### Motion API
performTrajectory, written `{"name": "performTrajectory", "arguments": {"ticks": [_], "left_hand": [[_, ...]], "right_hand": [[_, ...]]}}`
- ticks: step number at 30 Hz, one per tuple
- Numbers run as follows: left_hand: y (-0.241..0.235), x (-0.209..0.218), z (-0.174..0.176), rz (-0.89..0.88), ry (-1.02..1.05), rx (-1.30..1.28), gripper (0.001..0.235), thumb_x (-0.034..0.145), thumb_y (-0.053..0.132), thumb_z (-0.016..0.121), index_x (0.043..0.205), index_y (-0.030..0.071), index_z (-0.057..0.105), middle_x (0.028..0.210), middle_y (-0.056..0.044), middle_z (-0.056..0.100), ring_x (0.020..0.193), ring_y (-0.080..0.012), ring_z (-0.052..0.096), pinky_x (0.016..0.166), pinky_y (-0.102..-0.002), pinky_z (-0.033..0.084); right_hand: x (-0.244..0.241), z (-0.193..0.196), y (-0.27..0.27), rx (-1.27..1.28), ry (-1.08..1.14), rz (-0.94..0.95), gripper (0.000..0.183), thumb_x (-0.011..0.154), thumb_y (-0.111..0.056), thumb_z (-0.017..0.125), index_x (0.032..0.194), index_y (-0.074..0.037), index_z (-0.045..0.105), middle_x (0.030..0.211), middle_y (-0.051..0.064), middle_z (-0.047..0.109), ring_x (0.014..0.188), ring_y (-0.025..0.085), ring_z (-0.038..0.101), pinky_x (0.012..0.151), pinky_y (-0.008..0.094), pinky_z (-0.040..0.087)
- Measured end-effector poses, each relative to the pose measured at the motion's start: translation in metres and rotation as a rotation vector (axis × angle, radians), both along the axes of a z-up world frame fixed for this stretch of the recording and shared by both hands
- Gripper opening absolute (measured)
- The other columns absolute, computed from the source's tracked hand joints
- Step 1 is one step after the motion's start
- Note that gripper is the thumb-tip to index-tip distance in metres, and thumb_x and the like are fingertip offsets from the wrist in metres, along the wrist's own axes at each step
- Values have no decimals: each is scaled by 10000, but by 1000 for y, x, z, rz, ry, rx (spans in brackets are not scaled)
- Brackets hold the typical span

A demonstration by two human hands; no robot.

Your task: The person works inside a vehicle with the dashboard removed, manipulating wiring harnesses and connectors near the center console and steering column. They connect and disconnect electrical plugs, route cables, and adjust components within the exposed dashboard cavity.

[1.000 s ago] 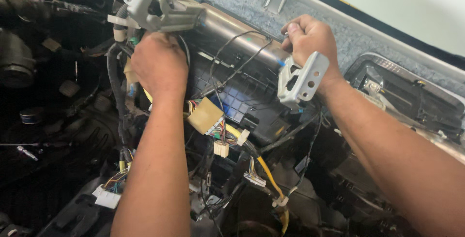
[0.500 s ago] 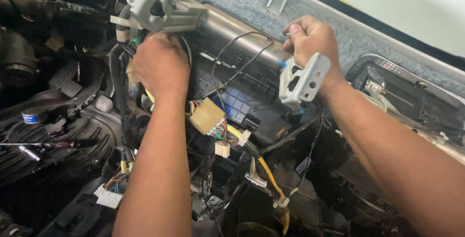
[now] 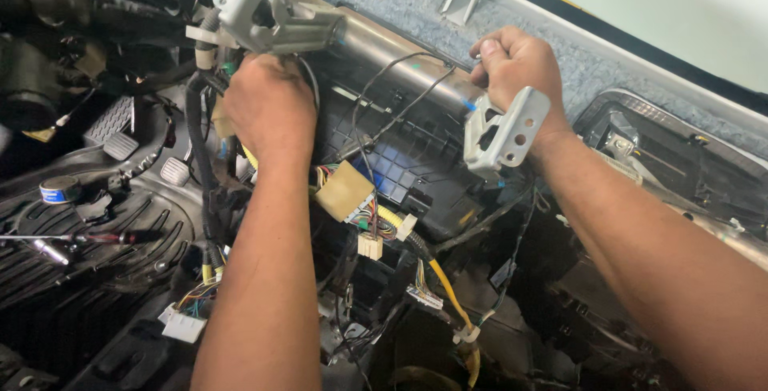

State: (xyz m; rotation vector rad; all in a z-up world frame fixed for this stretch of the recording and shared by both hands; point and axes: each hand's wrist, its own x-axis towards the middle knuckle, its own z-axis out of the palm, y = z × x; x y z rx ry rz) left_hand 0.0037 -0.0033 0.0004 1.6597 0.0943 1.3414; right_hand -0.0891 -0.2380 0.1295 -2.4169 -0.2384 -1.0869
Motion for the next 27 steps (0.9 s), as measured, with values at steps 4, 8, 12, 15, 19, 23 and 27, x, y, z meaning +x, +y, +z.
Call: {"name": "performTrajectory", "arguments": {"ticks": [4,8,12,15,19,23,27], "left_hand": [[2,2,0,4,17,49,180,906,145,662,786,39,742,906,-192,720,781,-439,689,708,-530,532],[2,-1,1,50,-32,34,170,913,146,677,798,45,751,895,-193,719,766,-439,684,681,-534,522],[0,-1,1,34,-60,1,204,907,169,705,756,37,738,885,-187,718,771,-429,683,686,-521,526],[2,0,-3,41,-57,69,118,857,115,685,782,47,746,890,-180,718,773,-412,694,705,-501,547],[5,-1,0,35,-74,81,124,877,111,682,796,55,756,887,-171,721,763,-413,692,685,-511,537],[1,-3,2,67,-24,51,152,910,139,687,805,54,756,894,-181,716,739,-427,681,661,-526,527],[-1,-1,-1,24,-78,8,164,888,147,682,774,46,742,895,-178,715,777,-416,692,690,-508,544]], "right_hand": [[1,0,2,-36,-11,-3,243,1033,-180,537,1004,-41,734,776,49,725,676,115,650,637,312,520],[-2,0,4,-20,-8,-6,242,1030,-181,537,1004,-45,735,775,45,724,671,118,645,632,312,516],[-3,0,3,-18,-8,-3,242,1028,-181,535,1007,-38,730,776,47,722,670,120,648,635,311,520],[-2,-1,4,8,17,-16,247,1032,-191,528,1021,-45,727,779,44,720,664,119,643,630,311,517],[-3,2,8,-17,4,-16,247,1028,-177,532,1016,-31,731,783,53,721,669,126,641,630,318,515],[-4,1,7,-7,6,-23,245,1023,-182,534,1022,-36,731,781,50,723,664,124,641,624,319,514],[-1,1,2,-24,-7,-12,243,1024,-177,536,1027,-33,732,787,51,730,679,119,654,646,310,523]]}}
